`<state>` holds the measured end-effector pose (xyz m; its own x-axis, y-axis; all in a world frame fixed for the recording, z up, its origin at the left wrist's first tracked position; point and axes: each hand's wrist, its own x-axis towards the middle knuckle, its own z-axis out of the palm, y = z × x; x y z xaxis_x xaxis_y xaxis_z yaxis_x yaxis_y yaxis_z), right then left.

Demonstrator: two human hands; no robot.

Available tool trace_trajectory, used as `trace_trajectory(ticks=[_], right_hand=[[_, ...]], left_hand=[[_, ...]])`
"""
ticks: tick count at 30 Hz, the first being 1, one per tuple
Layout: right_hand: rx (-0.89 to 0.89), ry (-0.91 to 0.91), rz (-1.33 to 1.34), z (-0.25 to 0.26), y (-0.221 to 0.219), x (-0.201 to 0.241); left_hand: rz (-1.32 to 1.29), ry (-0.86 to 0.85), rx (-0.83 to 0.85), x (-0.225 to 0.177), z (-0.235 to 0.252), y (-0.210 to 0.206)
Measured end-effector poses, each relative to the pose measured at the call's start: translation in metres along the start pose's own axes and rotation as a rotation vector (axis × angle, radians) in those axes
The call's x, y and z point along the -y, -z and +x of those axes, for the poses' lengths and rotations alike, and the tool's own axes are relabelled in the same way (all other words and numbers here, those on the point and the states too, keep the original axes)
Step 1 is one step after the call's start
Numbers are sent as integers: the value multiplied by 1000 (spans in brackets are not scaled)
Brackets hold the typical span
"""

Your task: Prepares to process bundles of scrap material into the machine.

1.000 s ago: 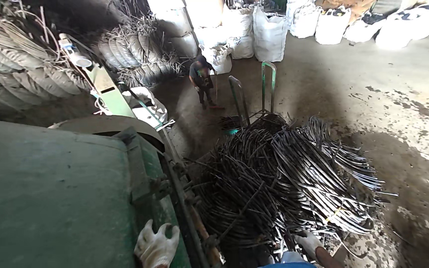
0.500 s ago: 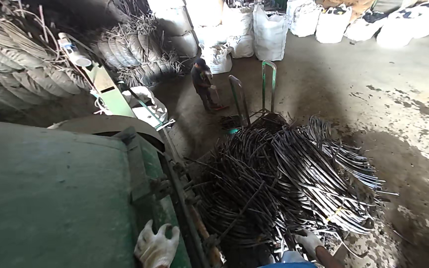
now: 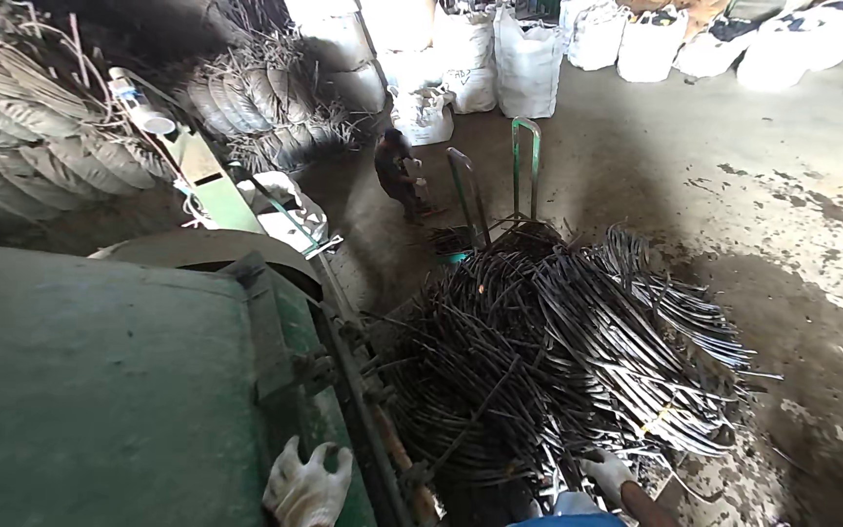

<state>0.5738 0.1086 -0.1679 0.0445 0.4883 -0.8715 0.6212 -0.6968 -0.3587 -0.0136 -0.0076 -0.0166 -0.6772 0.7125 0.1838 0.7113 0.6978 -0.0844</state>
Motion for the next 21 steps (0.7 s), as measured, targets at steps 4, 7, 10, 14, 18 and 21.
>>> trace_trajectory(ticks=[4, 7, 10, 14, 18, 21], right_hand=[[-6, 7, -9, -4, 1, 1], [-3, 8, -10, -5, 1, 0], [-6, 3, -20, 0, 1, -2], [-25, 0, -24, 0, 1, -2], [-25, 9, -43, 0, 1, -3], [-23, 11, -46, -2, 1, -3]], left_hand=[[-10, -7, 1, 0, 1, 2], [-35, -7, 22, -2, 1, 7], [-31, 1, 16, -2, 0, 6], [-31, 8, 15, -1, 1, 3], [-25, 2, 20, 0, 1, 2], [-29, 3, 16, 0, 0, 2]])
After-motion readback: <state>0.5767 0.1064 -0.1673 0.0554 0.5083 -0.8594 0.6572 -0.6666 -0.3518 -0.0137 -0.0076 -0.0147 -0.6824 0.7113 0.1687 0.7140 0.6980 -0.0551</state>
